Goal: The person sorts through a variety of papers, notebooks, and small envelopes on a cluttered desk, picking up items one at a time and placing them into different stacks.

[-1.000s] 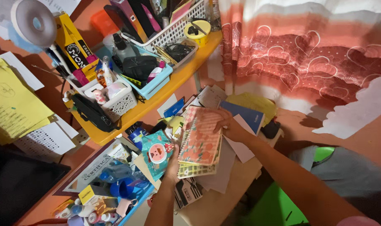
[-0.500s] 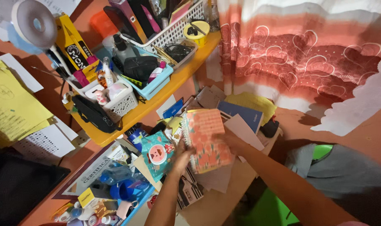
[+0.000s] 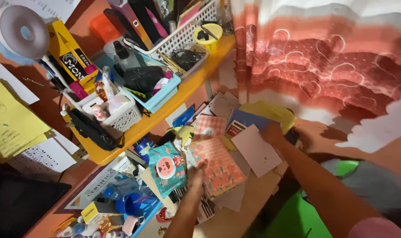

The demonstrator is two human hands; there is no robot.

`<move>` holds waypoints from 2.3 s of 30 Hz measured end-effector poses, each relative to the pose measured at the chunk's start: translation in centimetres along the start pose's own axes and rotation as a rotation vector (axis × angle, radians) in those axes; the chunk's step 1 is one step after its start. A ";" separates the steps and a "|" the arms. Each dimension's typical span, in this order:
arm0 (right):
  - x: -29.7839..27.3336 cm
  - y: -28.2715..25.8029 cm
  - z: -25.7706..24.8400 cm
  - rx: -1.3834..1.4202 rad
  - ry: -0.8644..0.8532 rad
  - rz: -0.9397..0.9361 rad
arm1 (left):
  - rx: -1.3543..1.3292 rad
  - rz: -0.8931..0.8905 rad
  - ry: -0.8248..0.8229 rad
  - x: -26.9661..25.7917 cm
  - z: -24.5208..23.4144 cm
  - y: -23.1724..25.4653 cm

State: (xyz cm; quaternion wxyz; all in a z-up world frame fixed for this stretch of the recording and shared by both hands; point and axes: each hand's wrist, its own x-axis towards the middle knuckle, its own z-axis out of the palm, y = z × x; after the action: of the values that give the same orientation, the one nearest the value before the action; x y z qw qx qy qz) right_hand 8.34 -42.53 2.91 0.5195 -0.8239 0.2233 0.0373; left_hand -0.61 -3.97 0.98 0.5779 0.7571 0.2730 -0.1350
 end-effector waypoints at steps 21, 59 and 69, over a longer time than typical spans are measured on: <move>1.7 -3.0 16.5 -0.550 -0.215 -0.591 | 0.007 0.204 0.256 2.5 7.2 -6.2; 4.0 -5.4 24.7 -0.835 -0.183 -0.521 | 0.000 0.172 0.216 2.1 6.0 -9.0; 4.0 -5.6 23.9 -0.315 -0.122 -0.448 | -0.009 0.183 0.196 2.2 6.1 -9.3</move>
State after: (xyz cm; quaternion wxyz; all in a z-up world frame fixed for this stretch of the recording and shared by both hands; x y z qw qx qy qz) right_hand 18.30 -20.92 -4.49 0.3926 -0.9197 -0.0046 0.0054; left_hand -3.42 -7.52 -9.46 0.5617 0.7859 0.2584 -0.0060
